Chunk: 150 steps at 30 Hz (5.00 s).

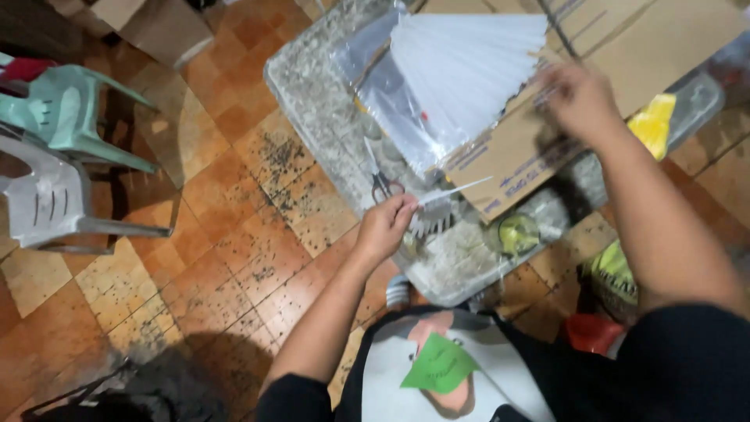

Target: Tying individual candle wicks onto a metal rod in preparation for candle making.

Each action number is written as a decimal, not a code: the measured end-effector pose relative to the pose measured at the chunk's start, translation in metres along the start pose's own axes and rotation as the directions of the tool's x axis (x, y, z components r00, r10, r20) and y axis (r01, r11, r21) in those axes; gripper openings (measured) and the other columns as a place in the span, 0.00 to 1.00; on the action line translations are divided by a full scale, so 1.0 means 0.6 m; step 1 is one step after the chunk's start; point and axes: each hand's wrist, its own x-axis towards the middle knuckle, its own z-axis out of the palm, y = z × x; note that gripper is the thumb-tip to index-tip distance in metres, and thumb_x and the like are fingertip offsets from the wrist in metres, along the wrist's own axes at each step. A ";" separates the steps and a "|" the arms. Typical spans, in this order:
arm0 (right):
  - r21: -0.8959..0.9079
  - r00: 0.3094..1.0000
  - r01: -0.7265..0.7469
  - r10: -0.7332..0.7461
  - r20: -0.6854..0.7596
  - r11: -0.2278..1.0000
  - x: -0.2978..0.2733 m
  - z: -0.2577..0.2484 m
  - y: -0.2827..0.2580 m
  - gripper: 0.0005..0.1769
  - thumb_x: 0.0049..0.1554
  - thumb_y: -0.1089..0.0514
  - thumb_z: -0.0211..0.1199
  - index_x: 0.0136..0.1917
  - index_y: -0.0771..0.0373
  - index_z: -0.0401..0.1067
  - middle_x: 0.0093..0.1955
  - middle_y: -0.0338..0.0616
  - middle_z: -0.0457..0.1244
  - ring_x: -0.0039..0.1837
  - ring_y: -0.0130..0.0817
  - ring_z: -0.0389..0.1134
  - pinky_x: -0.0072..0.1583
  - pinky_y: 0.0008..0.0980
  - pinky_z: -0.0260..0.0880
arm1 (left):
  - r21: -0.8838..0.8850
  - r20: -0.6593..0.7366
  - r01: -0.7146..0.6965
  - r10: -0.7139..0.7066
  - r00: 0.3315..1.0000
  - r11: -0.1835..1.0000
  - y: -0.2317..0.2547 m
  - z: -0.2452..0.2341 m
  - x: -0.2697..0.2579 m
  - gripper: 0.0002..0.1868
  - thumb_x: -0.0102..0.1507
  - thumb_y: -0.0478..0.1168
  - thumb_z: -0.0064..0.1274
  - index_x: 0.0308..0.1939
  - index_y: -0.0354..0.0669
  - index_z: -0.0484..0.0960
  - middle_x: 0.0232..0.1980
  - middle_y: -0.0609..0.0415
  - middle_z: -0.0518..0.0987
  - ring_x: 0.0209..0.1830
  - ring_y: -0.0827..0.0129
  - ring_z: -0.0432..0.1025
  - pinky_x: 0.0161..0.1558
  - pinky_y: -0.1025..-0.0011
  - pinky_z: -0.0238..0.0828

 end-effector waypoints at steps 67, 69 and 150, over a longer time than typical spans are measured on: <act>0.612 0.931 -0.097 0.290 -0.224 0.785 -0.249 0.229 -0.391 0.35 0.66 0.61 0.65 0.82 0.55 0.57 0.43 0.45 0.73 0.43 0.23 0.65 0.49 0.22 0.62 | 0.083 -0.215 -0.973 0.957 0.193 0.215 0.227 0.184 -0.160 0.08 0.74 0.40 0.38 0.46 0.54 0.75 0.34 0.62 0.68 0.31 0.70 0.65 0.31 0.72 0.64; 0.469 0.939 -0.126 0.257 -0.227 0.874 -0.252 0.238 -0.385 0.32 0.68 0.56 0.62 0.81 0.57 0.54 0.53 0.41 0.73 0.52 0.26 0.75 0.53 0.29 0.81 | 0.037 -0.076 -0.999 0.997 0.025 0.028 0.210 0.201 -0.152 0.24 0.74 0.25 0.50 0.73 0.37 0.64 0.34 0.61 0.69 0.28 0.70 0.67 0.24 0.67 0.60; 0.782 0.928 -0.225 0.374 -0.010 0.581 -0.243 0.192 -0.374 0.15 0.55 0.71 0.57 0.55 0.67 0.76 0.55 0.44 0.70 0.61 0.38 0.68 0.68 0.44 0.65 | -0.736 0.075 -0.057 0.165 0.983 0.675 0.117 0.008 0.043 0.06 0.65 0.37 0.62 0.45 0.44 0.90 0.40 0.51 0.87 0.44 0.75 0.77 0.51 0.70 0.78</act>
